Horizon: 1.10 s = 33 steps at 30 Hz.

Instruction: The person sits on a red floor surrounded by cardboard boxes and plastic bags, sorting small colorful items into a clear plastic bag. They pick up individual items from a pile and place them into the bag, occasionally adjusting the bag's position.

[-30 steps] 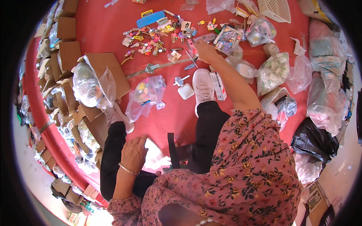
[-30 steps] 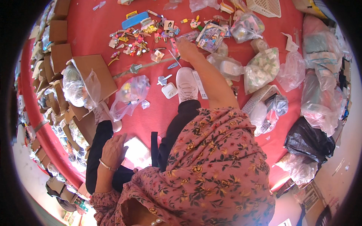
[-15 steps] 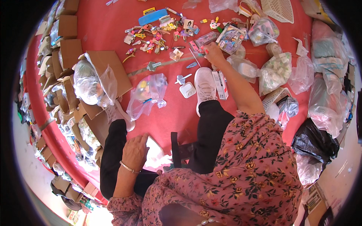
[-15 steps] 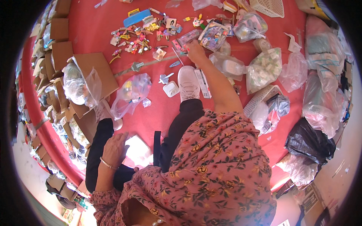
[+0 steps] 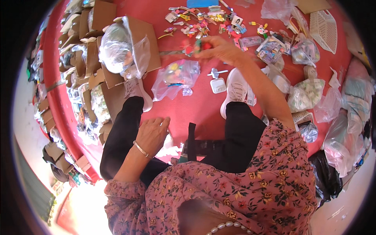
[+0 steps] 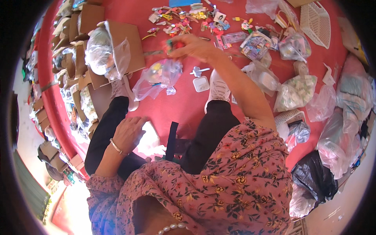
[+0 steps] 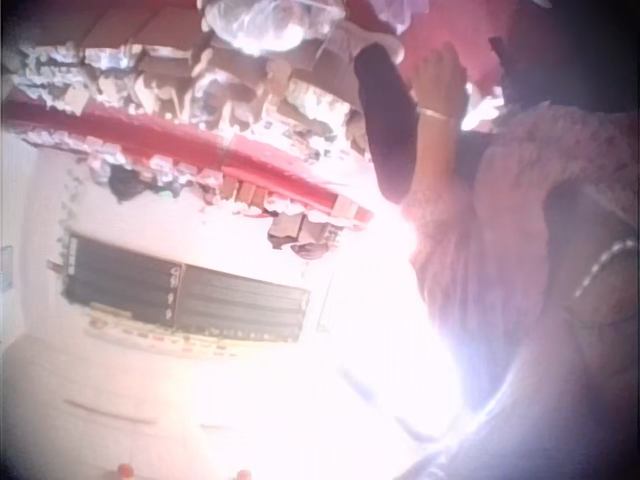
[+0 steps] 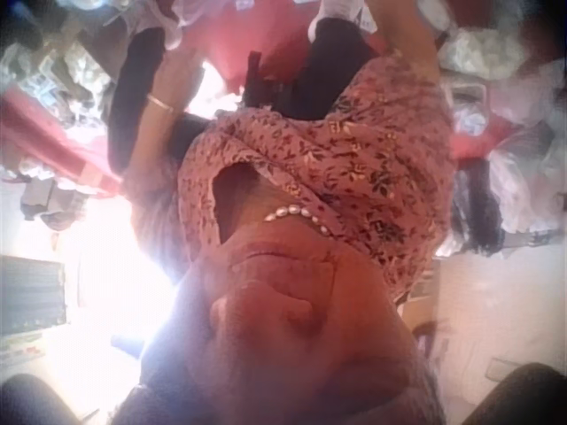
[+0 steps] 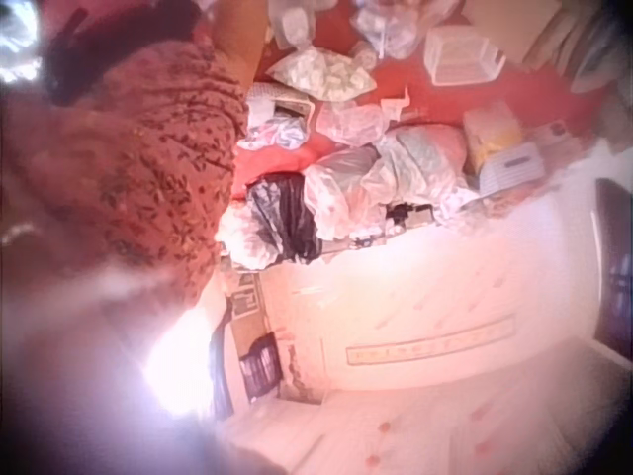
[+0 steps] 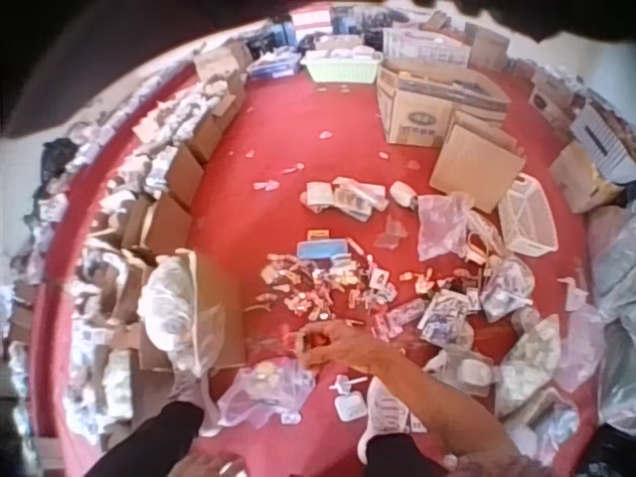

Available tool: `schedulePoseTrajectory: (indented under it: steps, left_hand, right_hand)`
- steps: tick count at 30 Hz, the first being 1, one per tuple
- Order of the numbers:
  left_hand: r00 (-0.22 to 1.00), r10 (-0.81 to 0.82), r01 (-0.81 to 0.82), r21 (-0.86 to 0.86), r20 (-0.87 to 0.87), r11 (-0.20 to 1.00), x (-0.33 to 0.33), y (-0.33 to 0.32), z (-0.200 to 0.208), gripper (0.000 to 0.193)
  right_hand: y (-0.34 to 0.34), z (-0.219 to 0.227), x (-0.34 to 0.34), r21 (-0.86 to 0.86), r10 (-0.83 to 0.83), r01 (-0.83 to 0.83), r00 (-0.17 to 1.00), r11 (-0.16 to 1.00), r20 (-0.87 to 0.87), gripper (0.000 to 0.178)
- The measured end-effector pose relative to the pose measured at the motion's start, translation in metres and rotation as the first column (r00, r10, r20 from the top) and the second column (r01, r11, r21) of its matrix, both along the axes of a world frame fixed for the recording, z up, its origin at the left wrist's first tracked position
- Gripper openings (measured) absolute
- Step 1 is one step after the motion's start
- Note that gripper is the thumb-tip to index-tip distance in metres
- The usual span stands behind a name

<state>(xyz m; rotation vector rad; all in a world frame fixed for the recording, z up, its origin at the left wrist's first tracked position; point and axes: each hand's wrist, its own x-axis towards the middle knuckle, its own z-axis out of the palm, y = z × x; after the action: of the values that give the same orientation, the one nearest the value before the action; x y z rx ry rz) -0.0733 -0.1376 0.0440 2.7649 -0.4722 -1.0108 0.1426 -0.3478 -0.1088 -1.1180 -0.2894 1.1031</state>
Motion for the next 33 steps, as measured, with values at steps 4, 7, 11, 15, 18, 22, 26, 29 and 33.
schedulePoseTrajectory:
  steps: [4,7,11,15,18,22,26,29,33]
  left_hand:
    - [0.999,0.046,-0.046,0.023,-0.028,0.999,-0.007,0.004,0.0,0.035]
    - [0.999,0.042,-0.042,-0.003,0.0,0.999,-0.01,0.006,0.001,0.034]
    - [0.996,-0.003,0.005,-0.02,0.084,1.0,-0.011,0.007,-0.001,0.031]
    - [0.994,-0.002,0.001,0.01,0.108,1.0,-0.018,0.011,-0.001,0.032]
    - [0.985,0.169,-0.162,0.168,-0.031,0.972,-0.003,0.008,0.011,0.041]
    - [0.768,0.576,-0.537,-0.209,0.281,0.817,0.025,0.012,0.036,0.065]
    - [0.734,0.644,-0.42,-0.601,0.216,0.68,0.036,0.03,0.029,0.051]
    - [0.556,0.583,-0.805,-0.559,-0.592,0.2,0.031,0.036,0.023,0.027]
    - [0.301,0.625,-0.819,-0.531,-0.72,-0.218,0.038,0.027,0.034,0.02]
  right_hand:
    - [0.064,0.01,-0.033,0.172,0.208,-0.163,0.933,0.972,-0.295,0.021]
    - [0.085,-0.003,-0.057,0.26,0.287,-0.166,0.784,0.951,-0.55,0.015]
    - [0.094,-0.018,-0.077,0.182,0.267,-0.198,0.771,0.963,-0.578,0.012]
    - [0.101,-0.007,-0.072,0.222,0.297,-0.21,0.805,0.952,-0.514,0.012]
    - [0.092,0.033,-0.055,0.308,0.292,-0.155,0.834,0.939,-0.468,0.011]
    - [0.083,0.094,-0.056,0.442,0.332,-0.17,0.886,0.881,-0.322,0.012]
    - [0.081,0.142,-0.062,0.52,0.449,-0.295,0.871,0.802,-0.2,0.012]
    - [0.077,0.168,-0.063,0.401,0.368,-0.279,0.915,0.873,-0.164,0.017]
    - [0.061,0.135,-0.049,0.439,0.211,-0.026,0.901,0.898,-0.38,0.021]
